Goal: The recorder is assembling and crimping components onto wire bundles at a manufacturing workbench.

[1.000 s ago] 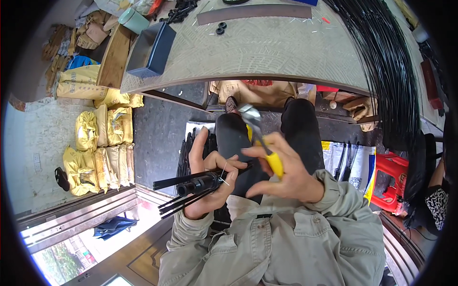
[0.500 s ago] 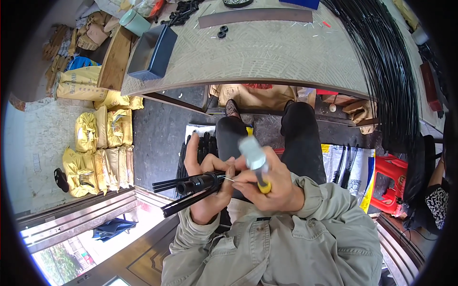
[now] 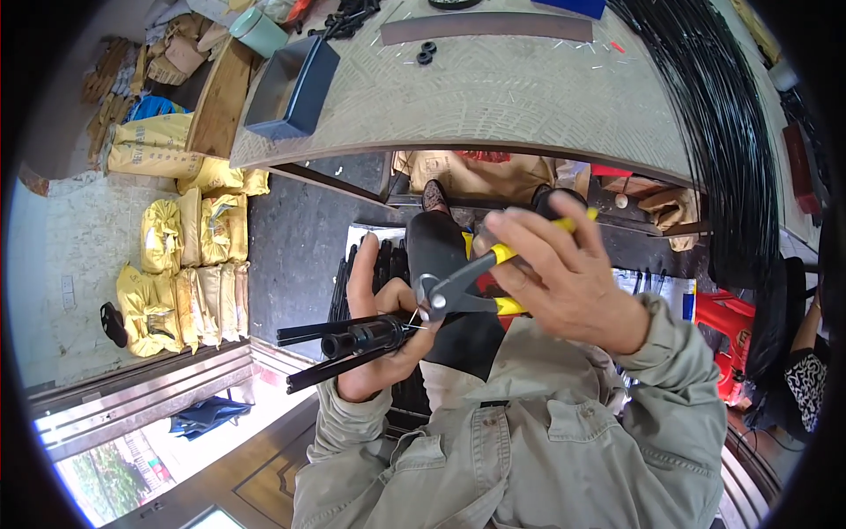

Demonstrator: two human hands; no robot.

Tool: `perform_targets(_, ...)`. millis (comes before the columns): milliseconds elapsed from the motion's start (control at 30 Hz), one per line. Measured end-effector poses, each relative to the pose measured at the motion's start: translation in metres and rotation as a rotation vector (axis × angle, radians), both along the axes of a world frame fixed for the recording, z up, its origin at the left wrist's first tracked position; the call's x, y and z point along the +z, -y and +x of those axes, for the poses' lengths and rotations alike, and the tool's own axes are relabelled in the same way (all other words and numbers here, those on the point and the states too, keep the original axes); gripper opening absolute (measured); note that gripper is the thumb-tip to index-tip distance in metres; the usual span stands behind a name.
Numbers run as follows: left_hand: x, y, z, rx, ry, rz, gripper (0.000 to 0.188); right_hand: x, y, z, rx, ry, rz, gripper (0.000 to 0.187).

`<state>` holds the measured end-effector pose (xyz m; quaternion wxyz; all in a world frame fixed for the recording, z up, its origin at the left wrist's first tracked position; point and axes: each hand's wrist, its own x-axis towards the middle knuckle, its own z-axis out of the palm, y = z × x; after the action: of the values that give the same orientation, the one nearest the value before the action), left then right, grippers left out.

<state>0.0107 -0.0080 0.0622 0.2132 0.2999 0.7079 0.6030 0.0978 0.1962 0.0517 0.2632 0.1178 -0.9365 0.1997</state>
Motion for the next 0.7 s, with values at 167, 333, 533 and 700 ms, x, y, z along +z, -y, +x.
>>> perform_targets(167,-0.005,0.0,-0.004,-0.075,-0.074,-0.038,0.086,0.008,-0.008,-0.005,-0.185,-0.295,0.611,0.02)
perform_targets(333,-0.005,-0.002,-0.001,-0.022,0.039,0.056,0.087,-0.012,0.01,0.0,-0.206,-0.257,0.44,0.02)
perform_targets(533,-0.007,0.0,0.001,0.027,-0.033,-0.011,0.087,-0.033,0.02,0.011,-0.163,-0.177,0.136,0.016)
perform_targets(700,-0.009,0.013,-0.019,-0.27,0.018,0.032,0.081,0.014,-0.019,0.018,0.259,0.347,-0.013,0.03)
